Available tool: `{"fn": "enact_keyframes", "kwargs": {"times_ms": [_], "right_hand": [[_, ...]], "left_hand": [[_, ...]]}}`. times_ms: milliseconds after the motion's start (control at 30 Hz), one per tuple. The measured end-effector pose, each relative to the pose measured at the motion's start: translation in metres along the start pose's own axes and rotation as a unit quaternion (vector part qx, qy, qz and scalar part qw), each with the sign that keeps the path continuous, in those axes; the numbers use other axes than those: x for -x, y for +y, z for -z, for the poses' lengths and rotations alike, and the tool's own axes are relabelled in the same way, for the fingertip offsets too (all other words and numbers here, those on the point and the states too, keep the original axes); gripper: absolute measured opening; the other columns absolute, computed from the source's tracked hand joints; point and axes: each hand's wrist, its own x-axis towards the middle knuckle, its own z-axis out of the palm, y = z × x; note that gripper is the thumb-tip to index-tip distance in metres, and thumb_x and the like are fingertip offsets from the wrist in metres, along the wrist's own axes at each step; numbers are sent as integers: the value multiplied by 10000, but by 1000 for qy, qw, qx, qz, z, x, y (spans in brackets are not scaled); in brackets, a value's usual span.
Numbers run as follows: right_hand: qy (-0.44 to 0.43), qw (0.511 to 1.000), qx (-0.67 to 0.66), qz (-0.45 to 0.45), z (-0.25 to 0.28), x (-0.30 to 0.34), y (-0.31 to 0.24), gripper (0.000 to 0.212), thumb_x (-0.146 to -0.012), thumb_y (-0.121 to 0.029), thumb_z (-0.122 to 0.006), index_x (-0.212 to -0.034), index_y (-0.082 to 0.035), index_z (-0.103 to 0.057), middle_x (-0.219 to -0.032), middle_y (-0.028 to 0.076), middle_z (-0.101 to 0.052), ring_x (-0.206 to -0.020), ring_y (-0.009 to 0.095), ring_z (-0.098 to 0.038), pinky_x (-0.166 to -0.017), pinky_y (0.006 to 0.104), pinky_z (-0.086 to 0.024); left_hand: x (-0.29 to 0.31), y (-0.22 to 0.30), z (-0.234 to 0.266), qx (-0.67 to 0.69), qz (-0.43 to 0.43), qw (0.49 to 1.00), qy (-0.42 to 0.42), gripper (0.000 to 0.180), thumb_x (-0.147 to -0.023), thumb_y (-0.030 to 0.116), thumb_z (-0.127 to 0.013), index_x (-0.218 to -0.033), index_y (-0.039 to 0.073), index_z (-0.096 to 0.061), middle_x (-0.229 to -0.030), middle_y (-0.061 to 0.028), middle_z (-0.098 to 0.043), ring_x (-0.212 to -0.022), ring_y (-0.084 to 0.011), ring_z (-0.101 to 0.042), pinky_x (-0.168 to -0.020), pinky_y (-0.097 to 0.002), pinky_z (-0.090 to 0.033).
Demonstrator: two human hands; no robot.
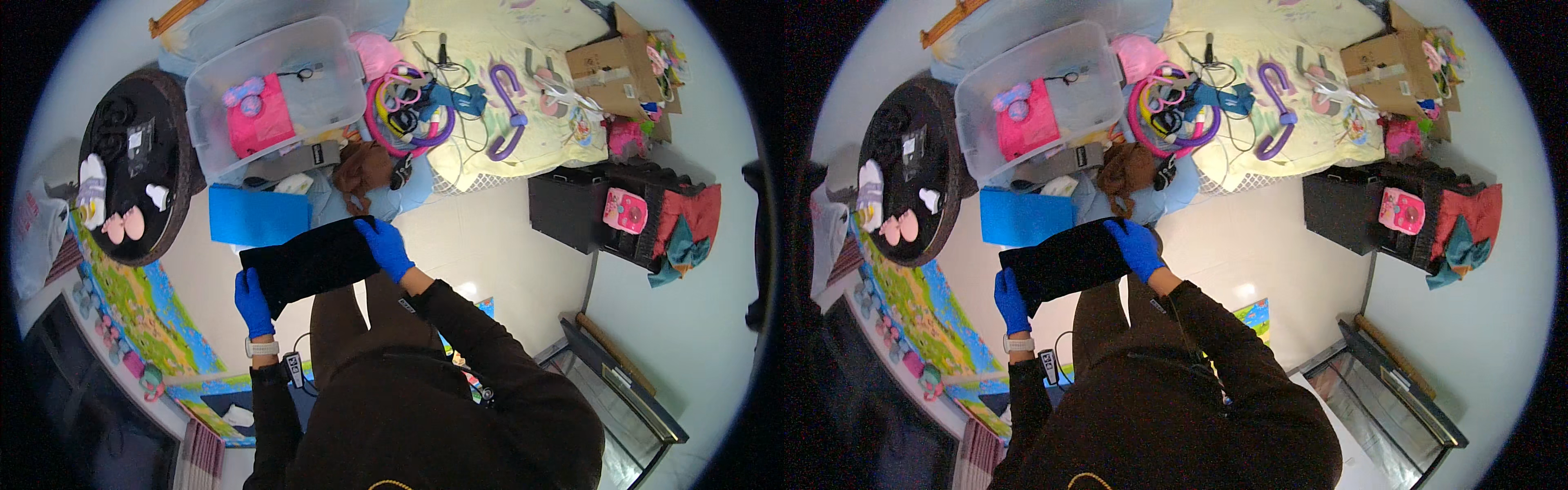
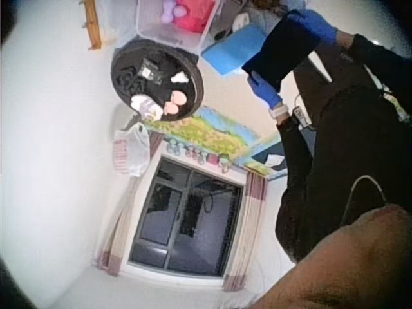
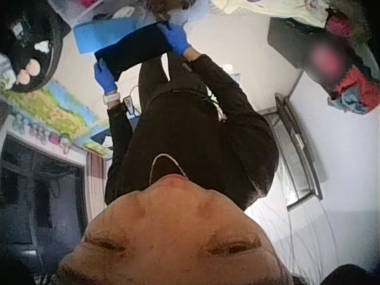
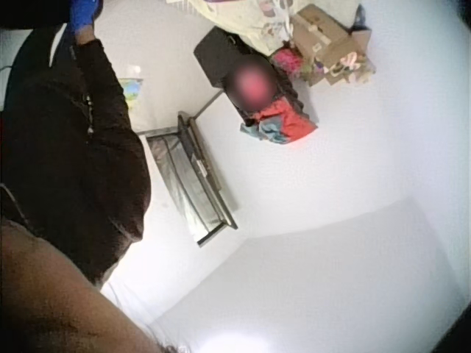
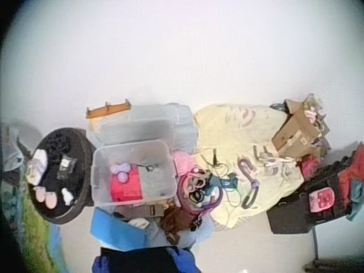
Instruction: The person sorts and organizes various items in a cluttered room. They pick up and place a pink cloth, a black pouch, a pink hanger, a blue hanger, a hair straightener, and a coiled cable into a clear plastic bin. The person also handles a small white object and a black strap.
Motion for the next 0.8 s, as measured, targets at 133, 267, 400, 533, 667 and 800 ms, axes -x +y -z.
{"fn": "enact_keyframes", "kwargs": {"times_ms": [133,267,400,533,667,800], "right_hand": [[-15,977,-208,45,-4,-5,1,241,-893,-222,-553,-968,5,-581,-928,130,-634,-845,190,-576,-766,311,-446],[0,972,-231,30,-2,-3,4,241,-886,-187,-560,-1021,12,-548,-938,125,-620,-875,165,-559,-795,291,-434],[55,983,-172,6,9,4,15,238,-880,-169,-559,-1029,16,-554,-938,130,-620,-875,171,-560,-790,300,-441],[67,972,-226,4,22,7,32,220,-870,-143,-561,-1034,5,-553,-945,129,-622,-877,198,-576,-795,315,-454],[43,964,-263,-19,42,-1,48,237,-855,-116,-585,-1049,13,-536,-979,112,-603,-918,185,-555,-836,305,-441],[-14,947,-320,-21,69,-14,50,301,-836,-91,-594,-1114,-1,-522,-1035,100,-589,-955,183,-548,-865,297,-435]], "left_hand": [[-2,-27,-17,188,44,980,-51,229,-955,259,-468,-906,39,-507,-756,-7,-479,-656,-105,-409,-596,-271,-397],[-2,-34,-30,47,19,998,-32,230,-950,260,-467,-1000,48,-539,-862,-99,-610,-712,-201,-576,-574,-346,-431],[2,-20,-38,-143,-72,987,19,236,-933,249,-482,-1015,45,-566,-760,-239,-606,-661,-391,-593,-545,-420,-434],[2,-5,-48,-147,-33,988,-44,293,-867,335,-583,-879,44,-614,-706,-204,-611,-651,-374,-608,-538,-404,-436],[2,1,-69,-89,-15,993,-71,309,-832,324,-638,-857,18,-598,-718,-200,-614,-668,-367,-607,-555,-389,-438],[3,12,-87,-66,-29,996,-54,267,-862,280,-605,-890,15,-591,-734,-201,-611,-637,-330,-599,-571,-373,-436]]}}
